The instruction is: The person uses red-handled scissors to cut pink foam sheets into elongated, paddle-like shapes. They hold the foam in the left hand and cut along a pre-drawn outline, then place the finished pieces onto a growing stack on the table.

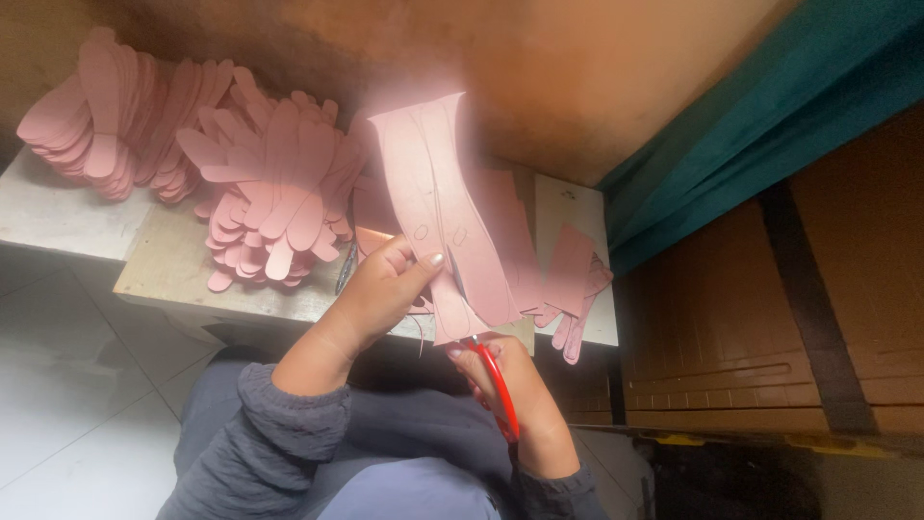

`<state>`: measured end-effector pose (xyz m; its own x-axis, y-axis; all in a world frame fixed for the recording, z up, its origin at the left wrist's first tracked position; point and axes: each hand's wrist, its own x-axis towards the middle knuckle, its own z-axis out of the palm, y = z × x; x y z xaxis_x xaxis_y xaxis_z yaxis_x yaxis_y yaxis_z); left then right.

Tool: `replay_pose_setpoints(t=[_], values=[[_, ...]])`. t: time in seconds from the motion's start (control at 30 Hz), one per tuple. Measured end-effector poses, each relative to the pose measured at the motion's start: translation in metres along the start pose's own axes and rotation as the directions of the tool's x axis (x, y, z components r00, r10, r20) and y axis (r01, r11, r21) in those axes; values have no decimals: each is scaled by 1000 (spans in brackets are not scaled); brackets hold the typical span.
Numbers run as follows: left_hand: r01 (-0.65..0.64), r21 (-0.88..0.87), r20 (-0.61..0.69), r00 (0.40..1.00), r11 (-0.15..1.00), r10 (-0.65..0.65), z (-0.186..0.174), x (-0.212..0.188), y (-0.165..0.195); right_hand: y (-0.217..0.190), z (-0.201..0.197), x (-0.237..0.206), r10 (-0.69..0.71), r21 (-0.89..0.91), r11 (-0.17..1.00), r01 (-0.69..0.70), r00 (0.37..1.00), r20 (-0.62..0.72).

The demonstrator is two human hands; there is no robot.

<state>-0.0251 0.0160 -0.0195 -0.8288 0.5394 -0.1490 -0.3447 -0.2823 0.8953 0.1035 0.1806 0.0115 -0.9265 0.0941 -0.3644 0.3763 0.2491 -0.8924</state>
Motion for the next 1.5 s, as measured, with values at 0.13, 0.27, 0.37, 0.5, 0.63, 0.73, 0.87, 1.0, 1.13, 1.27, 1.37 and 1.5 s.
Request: replay_pose_setpoints(t=[0.13,0.27,0.37,0.5,0.63,0.73,0.87,1.0,1.13,1.27,1.37,1.5], values=[[-121,-74,73,989,990,127,-4,1,-2,-2,1,-5,70,65,996,-66,996,-63],[-151,-18,178,972,988,151,-5,0,-7,0,-1,7,-111,60,993,106,991,80],[-147,26,190,972,989,139,-2,-2,-8,3,1,8,-147,231,964,133,988,43],[-126,75,188,976,989,110,1,-7,-4,-1,2,2,-163,204,968,149,985,53],[-151,129,208,970,980,122,3,-10,0,-19,7,-2,-85,102,991,81,996,34],[-187,67,213,962,980,168,5,-11,2,-35,10,-11,-93,133,987,92,996,1],[-208,67,210,959,976,190,6,-11,3,-49,14,-20,-83,194,977,88,996,-30],[-226,96,195,959,969,204,5,-10,3,-40,15,-15,-7,129,991,18,997,-82],[-216,102,178,964,971,196,2,-7,0,-14,8,-5,-42,-22,999,41,998,-49],[-211,73,174,965,975,196,-2,-3,-4,8,3,4,-50,-89,995,45,997,-53],[-195,38,183,966,980,185,-4,-1,-7,15,5,9,-20,-108,994,14,998,-64],[-180,30,200,965,983,171,-8,-1,-7,8,6,7,3,-87,996,-8,998,-58]])
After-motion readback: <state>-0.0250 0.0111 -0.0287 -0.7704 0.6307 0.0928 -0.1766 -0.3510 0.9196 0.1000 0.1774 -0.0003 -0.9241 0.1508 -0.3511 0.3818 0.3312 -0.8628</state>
